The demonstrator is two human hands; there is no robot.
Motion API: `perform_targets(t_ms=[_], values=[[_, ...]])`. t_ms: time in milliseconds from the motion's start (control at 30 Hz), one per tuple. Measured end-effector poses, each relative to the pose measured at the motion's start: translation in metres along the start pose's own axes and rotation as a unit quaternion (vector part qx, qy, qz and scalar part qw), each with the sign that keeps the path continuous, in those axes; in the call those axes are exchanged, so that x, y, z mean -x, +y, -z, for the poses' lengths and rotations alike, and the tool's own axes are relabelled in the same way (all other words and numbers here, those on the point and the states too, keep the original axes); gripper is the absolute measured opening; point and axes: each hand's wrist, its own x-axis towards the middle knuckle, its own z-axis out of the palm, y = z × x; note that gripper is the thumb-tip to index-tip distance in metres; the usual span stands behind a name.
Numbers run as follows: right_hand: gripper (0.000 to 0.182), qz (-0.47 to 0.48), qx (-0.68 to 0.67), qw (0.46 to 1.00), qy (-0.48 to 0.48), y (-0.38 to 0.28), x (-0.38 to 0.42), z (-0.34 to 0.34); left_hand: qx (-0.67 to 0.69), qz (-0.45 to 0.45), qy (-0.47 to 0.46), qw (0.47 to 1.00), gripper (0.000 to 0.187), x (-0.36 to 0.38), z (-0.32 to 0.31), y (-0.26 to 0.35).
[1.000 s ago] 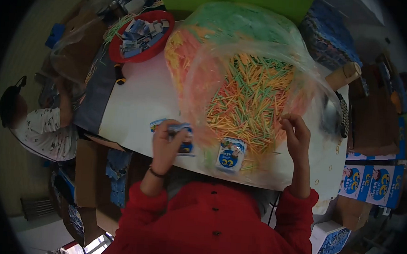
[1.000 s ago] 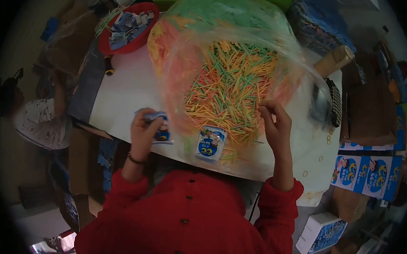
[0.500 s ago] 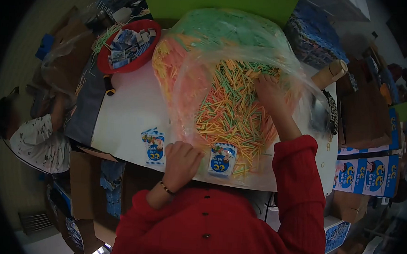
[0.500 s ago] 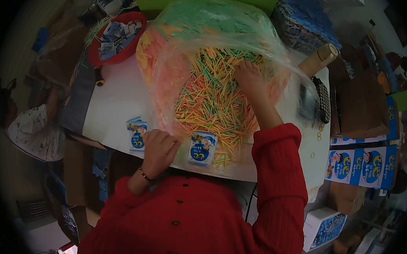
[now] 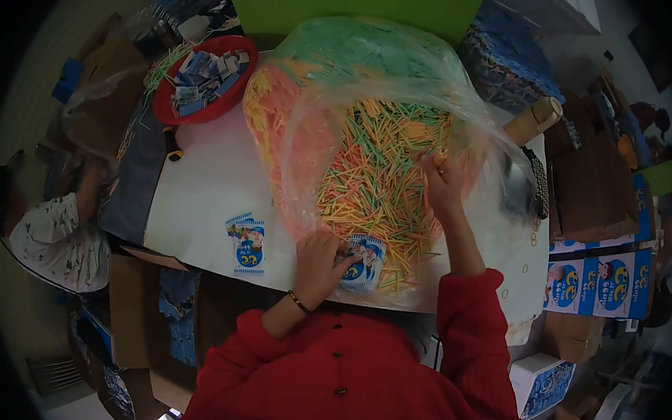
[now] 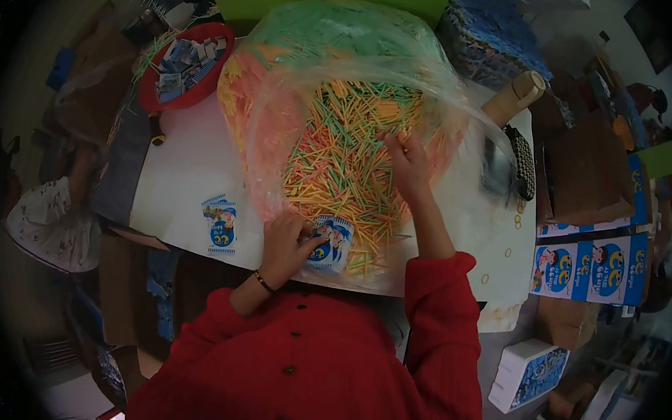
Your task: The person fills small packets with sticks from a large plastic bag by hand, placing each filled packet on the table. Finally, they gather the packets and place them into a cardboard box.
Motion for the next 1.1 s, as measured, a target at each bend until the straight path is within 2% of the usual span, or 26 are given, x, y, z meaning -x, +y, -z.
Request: perform_targets(t_ms=[33,67,200,267,300,333,367,400,433,467,500,533,567,600,633,667,700,733,767,833,867,933,967,1033,1067,1100], values=[[0.021,-0.023,-0.012,1.0,0.003,0.004,0.012,-0.008,0.015,0.042,-0.028,0.999,0.027,0.001,-0.001,0.0],[0.022,-0.048,-0.025,0.999,0.004,0.01,0.021,-0.013,0.015,0.041,-0.031,0.999,0.027,0.003,-0.002,0.0],[0.022,-0.033,-0.061,0.997,-0.019,0.027,0.036,-0.022,0.045,-0.019,0.037,0.998,0.022,0.003,-0.001,0.003],[0.018,-0.18,-0.103,0.978,-0.029,0.023,0.033,-0.015,0.057,-0.037,0.067,0.995,0.02,-0.001,0.003,0.003],[0.018,-0.179,-0.103,0.978,-0.028,0.023,0.029,-0.016,0.127,0.02,0.067,0.989,0.016,-0.003,0.003,0.002],[0.018,-0.157,-0.16,0.973,0.048,0.023,0.024,-0.017,0.196,0.079,0.066,0.975,0.013,-0.005,0.003,0.001],[0.017,-0.134,-0.216,0.96,0.122,0.023,0.021,-0.018,0.196,0.079,0.066,0.975,0.013,-0.008,0.003,0.0],[0.017,-0.135,-0.215,0.959,0.121,0.026,0.019,-0.016,0.387,0.128,0.086,0.909,0.011,-0.014,0.004,0.0],[0.017,-0.188,-0.348,0.91,0.126,0.029,0.017,-0.01,0.562,0.171,0.103,0.803,0.01,-0.019,0.005,0.001],[0.017,-0.238,-0.472,0.839,0.128,0.032,0.018,-0.006,0.561,0.173,0.104,0.803,0.01,-0.025,0.009,-0.001],[0.017,-0.238,-0.473,0.839,0.128,0.029,0.019,-0.002,0.612,0.229,0.066,0.754,0.014,-0.031,0.016,-0.002],[0.019,-0.26,-0.472,0.839,0.078,0.025,0.02,0.001,0.657,0.283,0.029,0.698,0.018,-0.035,0.021,-0.003],[0.022,-0.281,-0.468,0.837,0.028,0.022,0.021,0.003,0.656,0.283,0.029,0.699,0.018,-0.035,0.019,-0.005],[0.022,-0.282,-0.469,0.836,0.029,0.021,0.024,-0.002,0.683,0.306,0.01,0.663,0.022,-0.034,0.017,-0.007],[0.022,-0.253,-0.434,0.862,0.075,0.02,0.028,-0.009,0.708,0.329,-0.01,0.625,0.025,-0.033,0.015,-0.008],[0.022,-0.224,-0.396,0.882,0.121,0.02,0.032,-0.013,0.707,0.332,-0.011,0.624,0.025,-0.032,0.012,-0.009],[0.022,-0.227,-0.396,0.881,0.122,0.019,0.037,-0.015,0.748,0.339,-0.022,0.571,0.025,-0.031,0.011,-0.006],[0.021,-0.179,-0.29,0.933,0.114,0.017,0.042,-0.017,0.785,0.344,-0.032,0.514,0.024,-0.031,0.011,-0.003],[0.021,-0.128,-0.179,0.97,0.104,0.016,0.047,-0.02,0.784,0.346,-0.03,0.515,0.024,-0.031,0.011,0.001],[0.021,-0.16,-0.202,0.963,0.084,0.023,0.056,-0.017,0.8,0.344,-0.02,0.492,0.024,-0.031,0.012,0.006],[0.022,-0.19,-0.222,0.954,0.066,0.027,0.06,-0.017,0.799,0.345,-0.016,0.492,0.024,-0.03,0.011,0.005],[0.021,-0.173,-0.232,0.955,0.069,0.01,0.063,-0.019,0.752,0.272,-0.063,0.597,0.023,-0.025,0.008,0.001],[0.022,-0.151,-0.242,0.955,0.077,-0.003,0.064,-0.019,0.751,0.274,-0.061,0.597,0.023,-0.024,0.007,-0.001],[0.022,-0.153,-0.269,0.95,0.046,-0.032,0.068,-0.02,0.597,0.24,-0.078,0.762,0.019,-0.023,0.007,-0.005],[0.022,-0.152,-0.294,0.944,0.016,-0.044,0.071,-0.021,0.597,0.242,-0.079,0.761,0.019,-0.024,0.006,-0.004],[0.022,-0.153,-0.293,0.944,0.018,-0.054,0.075,-0.023,0.556,0.207,-0.079,0.801,0.017,-0.026,0.005,-0.003]])
